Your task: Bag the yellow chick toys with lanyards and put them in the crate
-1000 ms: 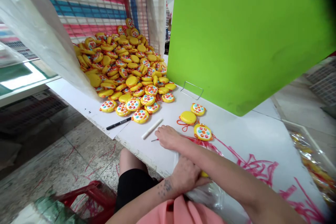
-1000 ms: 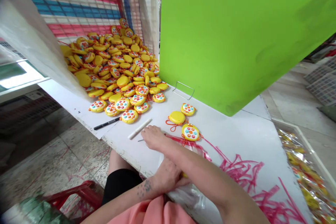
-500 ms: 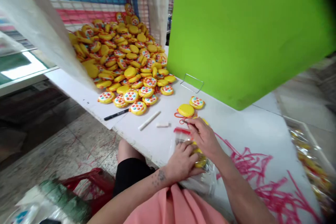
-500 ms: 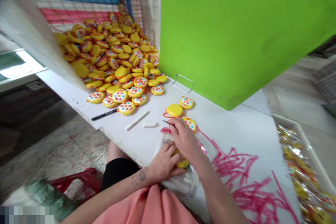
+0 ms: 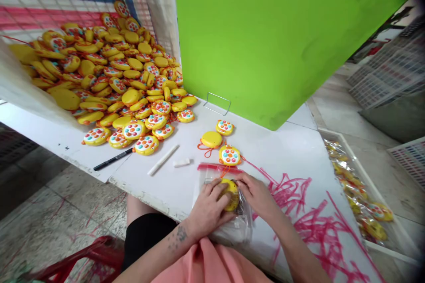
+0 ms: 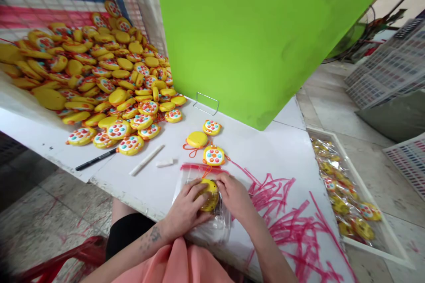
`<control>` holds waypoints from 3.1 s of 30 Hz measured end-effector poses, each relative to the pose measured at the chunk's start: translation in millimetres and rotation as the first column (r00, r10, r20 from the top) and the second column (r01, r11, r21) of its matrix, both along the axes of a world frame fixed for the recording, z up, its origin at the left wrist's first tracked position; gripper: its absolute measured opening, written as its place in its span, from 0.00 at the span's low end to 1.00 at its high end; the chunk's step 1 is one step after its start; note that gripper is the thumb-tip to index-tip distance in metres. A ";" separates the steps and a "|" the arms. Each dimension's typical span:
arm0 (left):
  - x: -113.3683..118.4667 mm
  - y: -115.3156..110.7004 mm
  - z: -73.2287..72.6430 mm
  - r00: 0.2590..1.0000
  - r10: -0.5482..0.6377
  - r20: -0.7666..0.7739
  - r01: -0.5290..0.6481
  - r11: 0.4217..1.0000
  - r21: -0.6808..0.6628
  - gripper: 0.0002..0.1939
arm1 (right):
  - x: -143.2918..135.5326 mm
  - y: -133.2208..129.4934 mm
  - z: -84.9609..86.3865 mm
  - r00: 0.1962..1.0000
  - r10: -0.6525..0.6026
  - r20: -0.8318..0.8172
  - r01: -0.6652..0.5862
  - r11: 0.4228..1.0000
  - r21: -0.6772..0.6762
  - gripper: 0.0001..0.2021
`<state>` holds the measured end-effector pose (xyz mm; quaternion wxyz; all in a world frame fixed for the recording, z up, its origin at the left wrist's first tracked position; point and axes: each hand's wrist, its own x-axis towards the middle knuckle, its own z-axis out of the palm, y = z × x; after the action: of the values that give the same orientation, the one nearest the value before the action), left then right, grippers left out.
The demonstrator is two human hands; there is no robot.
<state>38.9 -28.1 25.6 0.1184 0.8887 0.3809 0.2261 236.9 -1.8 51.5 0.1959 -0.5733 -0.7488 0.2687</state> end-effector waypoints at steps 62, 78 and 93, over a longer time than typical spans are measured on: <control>0.5 2.4 -4.0 0.999 -0.009 0.033 0.009 1.000 -0.008 0.24 | -1.4 9.2 -13.4 1.000 -0.029 0.001 0.029 0.998 0.056 0.06; 0.2 1.2 -3.3 0.998 -0.010 0.055 0.011 1.000 -0.020 0.26 | -8.5 27.3 4.7 0.996 0.055 -0.070 -0.043 0.986 0.161 0.08; 2.3 1.5 -2.8 0.993 0.034 0.116 -0.026 0.997 -0.066 0.31 | -47.3 40.3 18.8 0.990 -0.019 -0.142 0.083 0.886 0.456 0.14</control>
<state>41.2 -26.6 22.8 0.1659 0.8637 0.3938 0.2672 189.6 38.5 70.3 0.3829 -0.5108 -0.7609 0.1160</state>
